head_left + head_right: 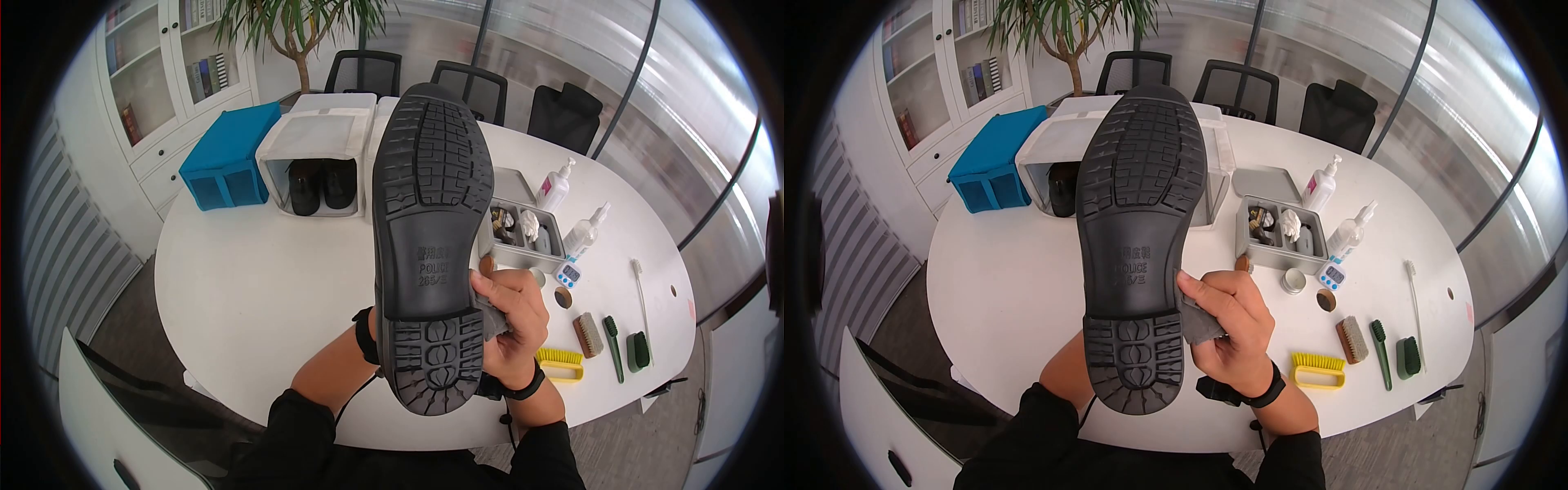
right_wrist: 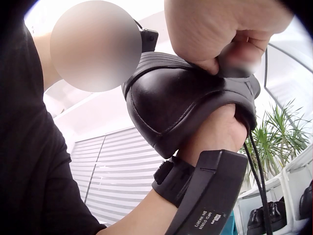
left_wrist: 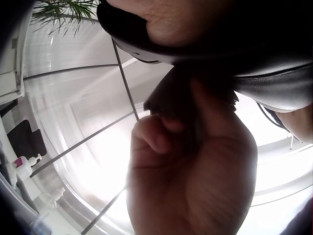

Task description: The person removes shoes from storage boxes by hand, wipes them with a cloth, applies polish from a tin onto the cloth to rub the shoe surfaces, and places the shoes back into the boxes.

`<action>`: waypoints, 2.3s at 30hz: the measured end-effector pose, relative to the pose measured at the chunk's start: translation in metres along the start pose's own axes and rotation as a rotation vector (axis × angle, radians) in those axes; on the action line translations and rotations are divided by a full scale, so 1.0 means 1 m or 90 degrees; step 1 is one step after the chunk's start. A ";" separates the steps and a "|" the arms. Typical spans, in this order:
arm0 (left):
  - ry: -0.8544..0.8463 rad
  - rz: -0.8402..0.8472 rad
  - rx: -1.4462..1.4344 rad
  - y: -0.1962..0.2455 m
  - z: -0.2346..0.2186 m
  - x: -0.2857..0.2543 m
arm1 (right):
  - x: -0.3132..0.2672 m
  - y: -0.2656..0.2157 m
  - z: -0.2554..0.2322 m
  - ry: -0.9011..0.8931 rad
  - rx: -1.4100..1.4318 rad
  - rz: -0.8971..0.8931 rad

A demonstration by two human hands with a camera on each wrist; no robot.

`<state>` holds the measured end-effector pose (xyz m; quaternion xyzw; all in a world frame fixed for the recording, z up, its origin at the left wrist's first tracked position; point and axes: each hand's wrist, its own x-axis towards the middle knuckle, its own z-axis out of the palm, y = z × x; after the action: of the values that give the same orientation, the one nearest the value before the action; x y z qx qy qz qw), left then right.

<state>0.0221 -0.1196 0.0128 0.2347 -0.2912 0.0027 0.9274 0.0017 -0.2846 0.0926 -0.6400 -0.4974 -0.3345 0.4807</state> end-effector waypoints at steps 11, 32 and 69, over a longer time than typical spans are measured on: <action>0.013 0.018 -0.019 0.004 0.012 0.001 | 0.000 0.000 -0.001 -0.001 0.001 0.002; 0.038 0.053 -0.057 0.009 0.035 0.006 | 0.000 -0.003 -0.001 -0.001 -0.005 0.009; 0.032 0.056 -0.291 0.063 0.047 0.007 | -0.006 0.015 -0.010 0.072 0.619 0.458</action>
<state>-0.0069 -0.0852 0.0777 0.0056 -0.2712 -0.0169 0.9623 0.0148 -0.2963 0.0860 -0.4562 -0.3194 0.0811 0.8266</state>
